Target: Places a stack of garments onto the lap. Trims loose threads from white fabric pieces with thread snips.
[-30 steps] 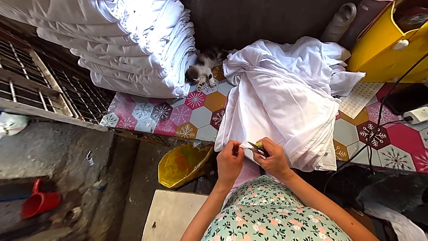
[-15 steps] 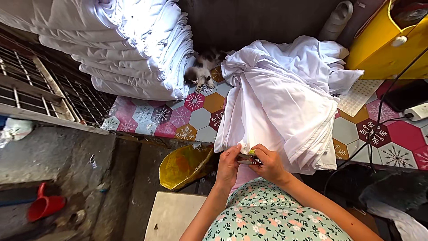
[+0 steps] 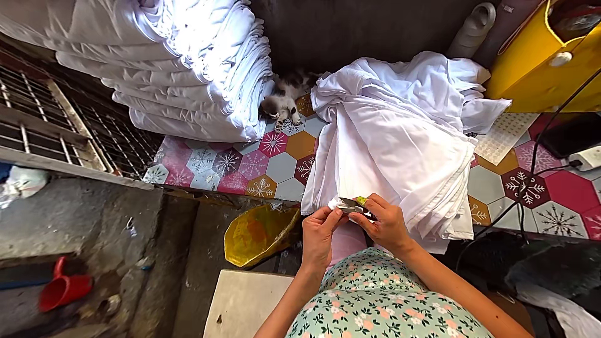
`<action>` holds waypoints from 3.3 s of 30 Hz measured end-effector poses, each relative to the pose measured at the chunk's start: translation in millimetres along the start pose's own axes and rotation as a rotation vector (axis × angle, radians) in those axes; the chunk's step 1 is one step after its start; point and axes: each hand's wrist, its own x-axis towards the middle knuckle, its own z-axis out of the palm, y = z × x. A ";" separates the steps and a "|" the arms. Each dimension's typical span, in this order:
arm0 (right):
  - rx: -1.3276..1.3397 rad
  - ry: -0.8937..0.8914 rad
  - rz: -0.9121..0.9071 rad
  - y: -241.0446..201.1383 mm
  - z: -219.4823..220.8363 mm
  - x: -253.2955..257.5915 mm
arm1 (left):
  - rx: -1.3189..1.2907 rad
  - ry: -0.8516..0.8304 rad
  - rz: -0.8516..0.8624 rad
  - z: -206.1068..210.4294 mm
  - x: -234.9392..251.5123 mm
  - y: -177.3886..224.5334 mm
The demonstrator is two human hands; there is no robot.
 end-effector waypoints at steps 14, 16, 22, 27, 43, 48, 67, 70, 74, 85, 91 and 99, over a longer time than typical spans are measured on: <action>0.106 -0.010 -0.020 4.8 -0.8 3.5 | 0.128 -0.043 0.071 -3.2 0.1 3.0; 0.106 -0.008 -0.005 4.9 -0.7 3.0 | 0.155 -0.042 0.094 -3.9 0.8 1.8; 0.157 0.012 0.074 6.4 -5.0 4.0 | 0.216 -0.038 0.144 -5.7 2.5 -0.2; 0.102 -0.002 0.011 6.8 -5.5 0.5 | 0.232 -0.037 0.166 -5.5 3.5 -1.2; 0.172 0.035 0.050 11.6 -2.5 -0.6 | 0.039 -0.013 -0.072 1.8 4.3 9.8; 0.154 0.019 0.002 12.0 0.3 -2.0 | 0.028 -0.019 -0.089 2.5 4.2 10.4; -0.242 0.241 0.952 148.4 -147.4 53.2 | 1.366 0.093 0.422 -63.3 83.4 -53.4; -0.215 0.493 0.784 127.4 -138.9 31.8 | 1.345 0.075 0.562 -65.5 80.9 -56.8; -0.221 0.596 0.481 62.7 -118.7 16.0 | 1.227 0.026 0.748 -66.9 64.4 -58.8; 0.373 -0.249 -0.024 13.9 -5.1 -16.5 | 0.114 -0.093 -0.142 -10.4 9.1 0.0; 0.483 -0.154 0.103 1.3 -3.6 -20.2 | 0.095 -0.418 -0.042 -18.5 7.5 -9.3; 0.564 -0.091 0.189 0.9 -5.7 -18.7 | 0.372 -0.290 0.155 -15.0 -0.9 -20.8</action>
